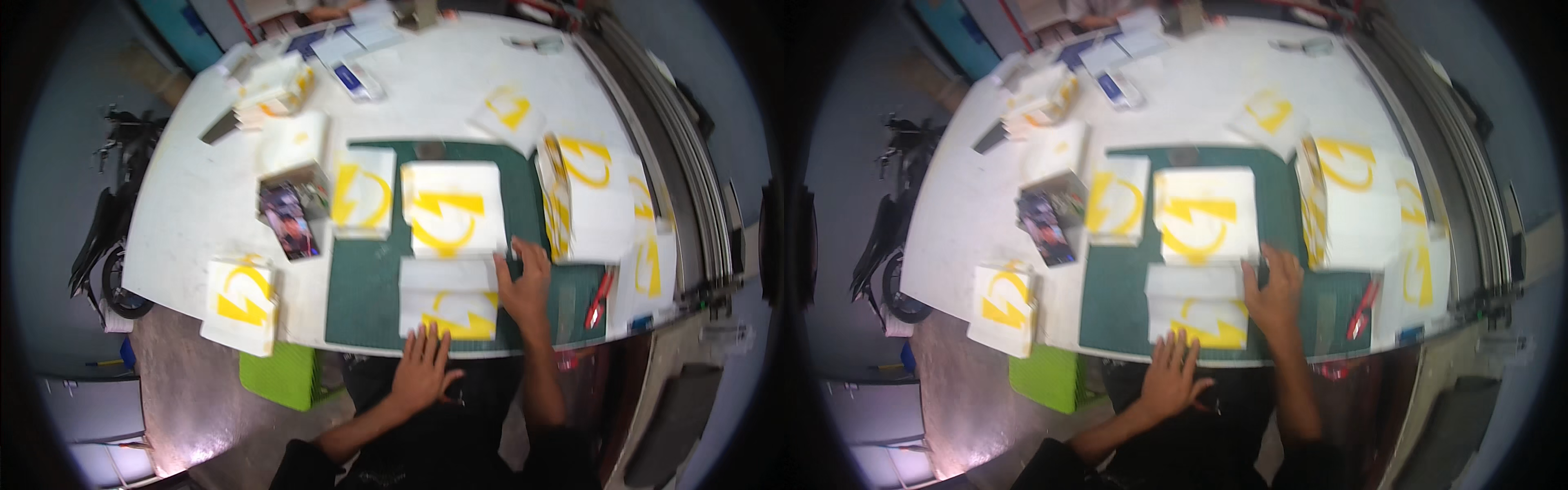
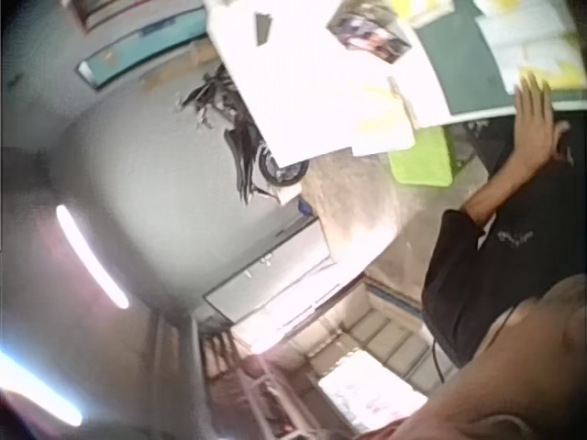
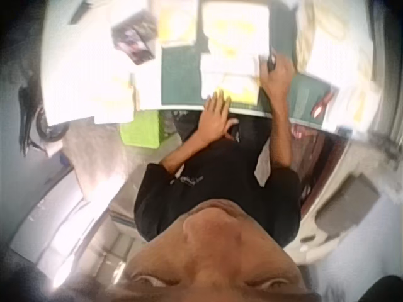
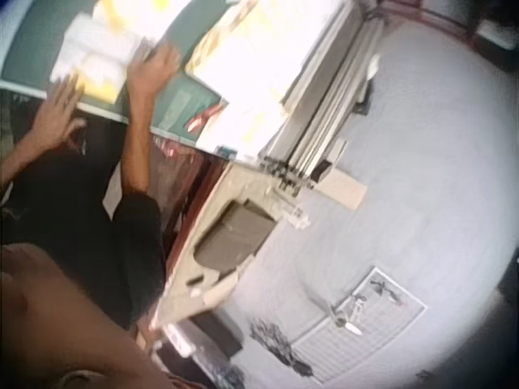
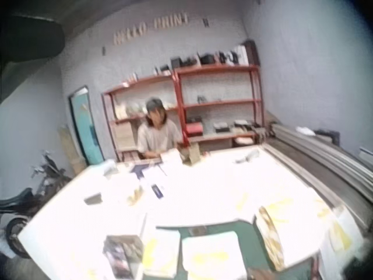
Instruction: The person folds white paper sheets with a yellow logo in half, aligns edges, and presses the crease. They repeat this process for multiple sheets, stacking the folded items on the table.
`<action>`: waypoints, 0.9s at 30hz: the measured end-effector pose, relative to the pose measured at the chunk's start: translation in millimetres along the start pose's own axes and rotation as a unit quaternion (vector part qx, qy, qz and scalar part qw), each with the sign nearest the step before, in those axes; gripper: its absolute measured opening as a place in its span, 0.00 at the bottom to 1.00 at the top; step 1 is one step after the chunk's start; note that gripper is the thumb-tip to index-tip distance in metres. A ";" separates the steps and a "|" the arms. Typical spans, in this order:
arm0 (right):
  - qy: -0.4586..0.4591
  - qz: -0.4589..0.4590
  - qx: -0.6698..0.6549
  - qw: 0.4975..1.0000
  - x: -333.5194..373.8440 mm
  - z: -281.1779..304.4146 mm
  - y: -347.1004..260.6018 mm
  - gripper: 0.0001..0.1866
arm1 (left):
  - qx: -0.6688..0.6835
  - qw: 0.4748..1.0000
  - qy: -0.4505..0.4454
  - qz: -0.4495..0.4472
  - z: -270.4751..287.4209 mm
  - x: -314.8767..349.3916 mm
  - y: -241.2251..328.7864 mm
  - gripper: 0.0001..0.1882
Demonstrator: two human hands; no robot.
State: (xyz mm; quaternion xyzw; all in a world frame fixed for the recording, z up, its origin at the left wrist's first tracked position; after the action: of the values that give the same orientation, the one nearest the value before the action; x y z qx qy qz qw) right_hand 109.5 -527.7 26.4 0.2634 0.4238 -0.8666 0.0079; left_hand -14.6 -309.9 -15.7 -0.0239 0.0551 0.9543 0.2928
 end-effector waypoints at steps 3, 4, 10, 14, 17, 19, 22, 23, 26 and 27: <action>-0.099 0.080 0.047 0.991 -34.0 4.7 -5.5 0.26 | -0.012 1.000 0.003 -0.027 4.1 -6.4 5.0 0.45; -0.150 0.082 0.052 0.984 -37.7 -1.4 -7.6 0.29 | -0.013 1.000 0.007 -0.026 4.0 -2.2 5.0 0.45; -0.238 0.218 0.131 0.937 -46.5 -23.0 -22.2 0.34 | -0.028 0.999 0.007 -0.021 3.8 1.7 4.3 0.44; -0.254 0.261 0.168 0.916 -51.0 -30.6 -17.2 0.34 | -0.025 0.999 0.018 -0.025 4.5 -1.3 4.9 0.44; -0.278 0.270 0.176 0.905 -55.8 -32.0 -24.1 0.33 | -0.027 0.999 0.016 -0.026 2.8 0.0 5.1 0.43; -0.286 0.289 0.178 0.896 -58.5 -33.8 -30.0 0.34 | -0.031 0.999 0.011 -0.026 2.7 0.9 4.8 0.43; -0.285 0.315 0.191 0.885 -61.2 -37.4 -30.2 0.35 | -0.035 0.999 0.005 -0.025 5.5 1.7 4.1 0.43; -0.282 0.323 0.197 0.882 -62.1 -39.1 -28.2 0.35 | -0.036 0.999 0.006 -0.024 5.5 1.9 4.3 0.43; -0.256 0.334 0.183 0.889 -66.7 -45.3 -13.0 0.34 | -0.023 1.000 0.002 -0.019 -1.0 -0.4 3.2 0.44; -0.247 0.327 0.189 0.892 -73.6 -45.6 -8.3 0.34 | -0.009 1.000 -0.004 -0.018 -4.7 -2.3 3.3 0.44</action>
State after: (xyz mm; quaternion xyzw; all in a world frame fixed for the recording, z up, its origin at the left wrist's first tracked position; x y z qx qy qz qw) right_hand 191.4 -504.2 43.6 0.1611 0.1265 -0.9159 0.3452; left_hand -14.4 -314.4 -19.9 -0.0232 0.0448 0.9495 0.3098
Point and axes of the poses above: each hand's wrist, its own x-axis away from the middle knuckle, its own z-axis out of the back of the hand, y = z × x, the point moved 5 cm from there along -x, towards the middle knuckle, and after that the axes turned 14 degrees about -x, right-handed, at the moved point
